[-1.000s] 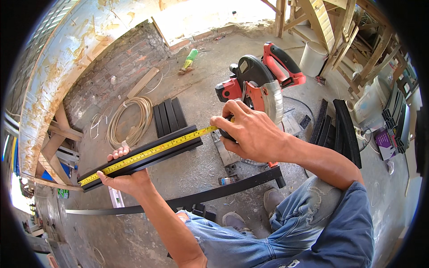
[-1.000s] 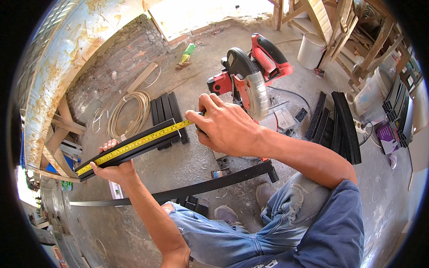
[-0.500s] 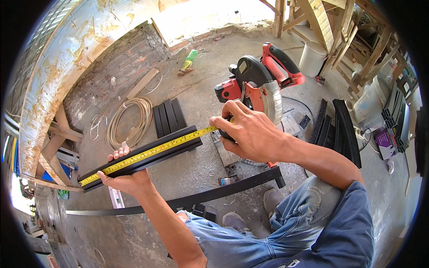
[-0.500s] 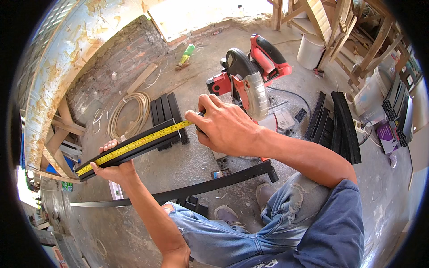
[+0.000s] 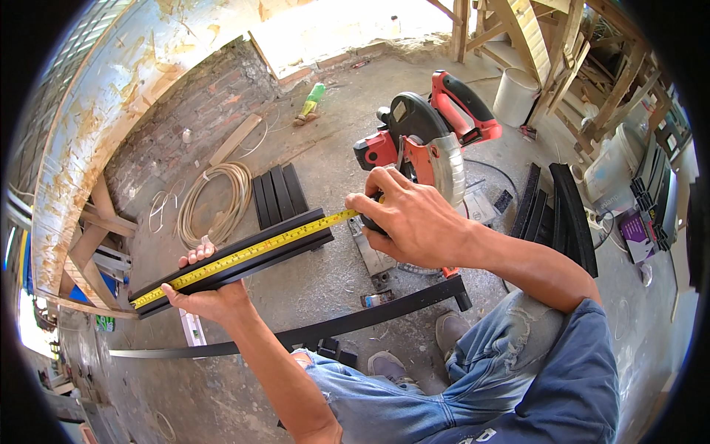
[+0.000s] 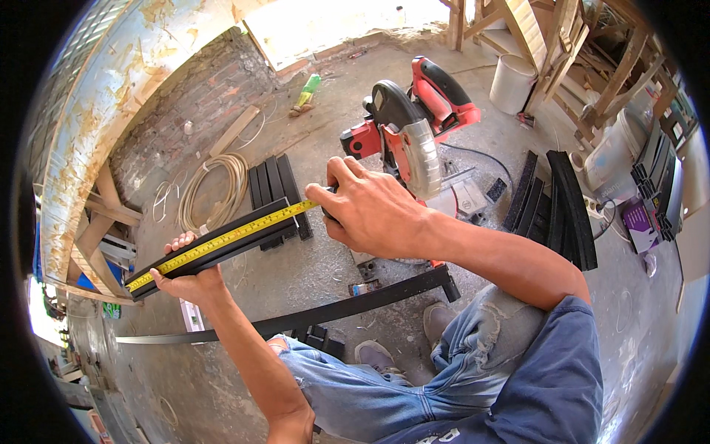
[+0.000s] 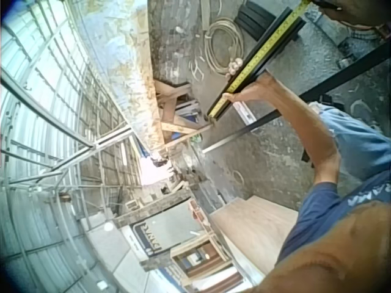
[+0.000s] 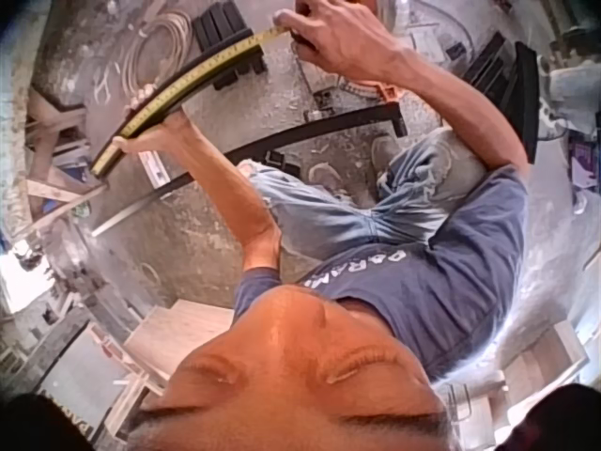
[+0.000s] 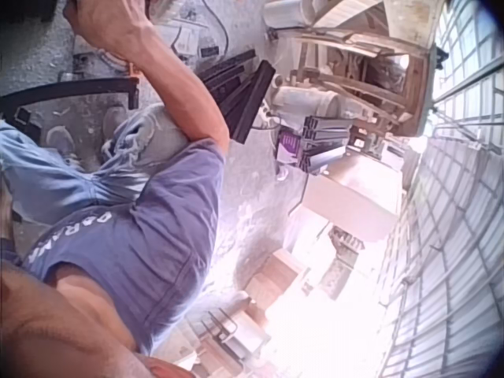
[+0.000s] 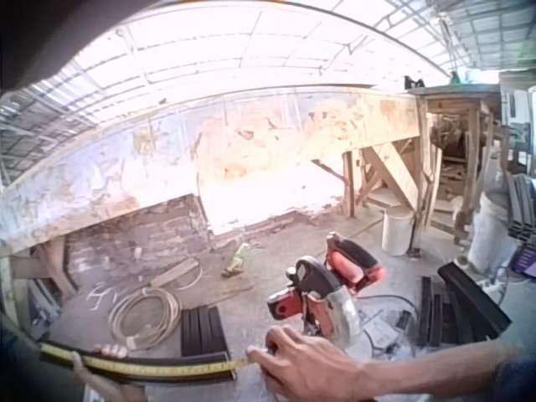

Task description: The person measures a black metal strip with a tape measure, marks it with a pen, and then cuts it using a miter saw before repeating the process with other strips.

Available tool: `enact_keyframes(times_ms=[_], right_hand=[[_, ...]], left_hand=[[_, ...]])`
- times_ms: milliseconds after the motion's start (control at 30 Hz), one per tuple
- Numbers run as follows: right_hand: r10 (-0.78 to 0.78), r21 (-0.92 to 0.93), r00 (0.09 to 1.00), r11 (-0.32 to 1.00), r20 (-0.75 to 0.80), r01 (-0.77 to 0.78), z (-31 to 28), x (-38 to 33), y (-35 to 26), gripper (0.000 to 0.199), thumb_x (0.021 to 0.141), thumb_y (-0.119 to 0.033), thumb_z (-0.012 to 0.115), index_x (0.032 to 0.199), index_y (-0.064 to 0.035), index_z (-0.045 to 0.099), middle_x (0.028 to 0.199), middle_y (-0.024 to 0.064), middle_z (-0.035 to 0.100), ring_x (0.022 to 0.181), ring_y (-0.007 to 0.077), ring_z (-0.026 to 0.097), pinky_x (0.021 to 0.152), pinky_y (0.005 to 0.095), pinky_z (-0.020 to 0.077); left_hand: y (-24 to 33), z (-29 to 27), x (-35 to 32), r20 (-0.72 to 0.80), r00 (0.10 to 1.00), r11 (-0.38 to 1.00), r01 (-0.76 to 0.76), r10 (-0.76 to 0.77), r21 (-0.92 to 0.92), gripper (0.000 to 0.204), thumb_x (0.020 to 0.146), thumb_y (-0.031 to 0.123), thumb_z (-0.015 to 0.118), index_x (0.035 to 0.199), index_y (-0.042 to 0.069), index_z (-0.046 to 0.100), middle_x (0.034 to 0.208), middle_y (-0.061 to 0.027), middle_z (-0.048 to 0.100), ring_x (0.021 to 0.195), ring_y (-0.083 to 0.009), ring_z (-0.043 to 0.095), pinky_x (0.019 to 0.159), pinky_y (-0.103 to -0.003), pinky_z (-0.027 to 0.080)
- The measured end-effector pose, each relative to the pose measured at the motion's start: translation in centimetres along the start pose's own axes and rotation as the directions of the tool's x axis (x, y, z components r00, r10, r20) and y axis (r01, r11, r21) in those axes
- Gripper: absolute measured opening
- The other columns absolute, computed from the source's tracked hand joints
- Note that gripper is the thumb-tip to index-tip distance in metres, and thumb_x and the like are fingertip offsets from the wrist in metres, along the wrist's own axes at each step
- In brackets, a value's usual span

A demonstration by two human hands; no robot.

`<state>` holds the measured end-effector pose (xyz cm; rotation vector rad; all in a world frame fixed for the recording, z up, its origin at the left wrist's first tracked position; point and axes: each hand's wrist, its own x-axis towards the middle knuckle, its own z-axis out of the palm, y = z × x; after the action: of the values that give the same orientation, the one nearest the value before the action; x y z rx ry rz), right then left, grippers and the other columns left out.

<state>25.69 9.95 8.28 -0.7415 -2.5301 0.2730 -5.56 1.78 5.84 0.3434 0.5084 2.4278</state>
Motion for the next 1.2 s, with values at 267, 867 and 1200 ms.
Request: enact_keyframes(times_ms=[267,867,1200], right_hand=[[-0.016,-0.007,1.000,1.000,-0.011,0.016,0.0,0.0,0.1,0.044,0.082,-0.016,0.070,0.121,-0.0025,0.053,0.107,0.0209,0.052,0.106,0.0381,0.060,0.080,0.0463,0.0579],[0.199,0.147,0.945,0.975,-0.261,-0.165,-5.4,-7.3,3.3,0.041,0.089,-0.013,0.069,0.128,-0.0048,0.056,0.111,0.0172,0.051,0.098,0.0362,0.058,0.086,0.0439,0.0496],[0.900,0.180,0.430,0.436,-0.072,-0.882,9.7,-34.2,6.3,0.061,0.077,-0.015,0.076,0.131,-0.0048,0.049,0.115,0.0195,0.054,0.113,0.0389,0.054,0.096,0.0458,0.0463]], left_hand=[[0.0,-0.1,0.1,-0.009,1.000,1.000,-0.001,0.001,0.003,0.052,0.096,0.055,0.050,0.087,0.004,0.055,0.078,-0.0097,0.051,0.079,-0.0248,0.050,0.075,-0.035,0.046],[-2.5,-1.8,-0.3,-0.078,0.997,0.996,0.032,-0.025,0.082,0.054,0.094,0.057,0.054,0.089,0.004,0.061,0.081,-0.0104,0.060,0.081,-0.0263,0.058,0.082,-0.042,0.051],[-10.1,-11.1,-1.1,-0.531,0.847,0.785,0.338,-0.014,0.519,0.036,0.090,0.047,0.061,0.107,0.016,0.061,0.104,0.0000,0.068,0.081,-0.0144,0.065,0.066,-0.031,0.054]])
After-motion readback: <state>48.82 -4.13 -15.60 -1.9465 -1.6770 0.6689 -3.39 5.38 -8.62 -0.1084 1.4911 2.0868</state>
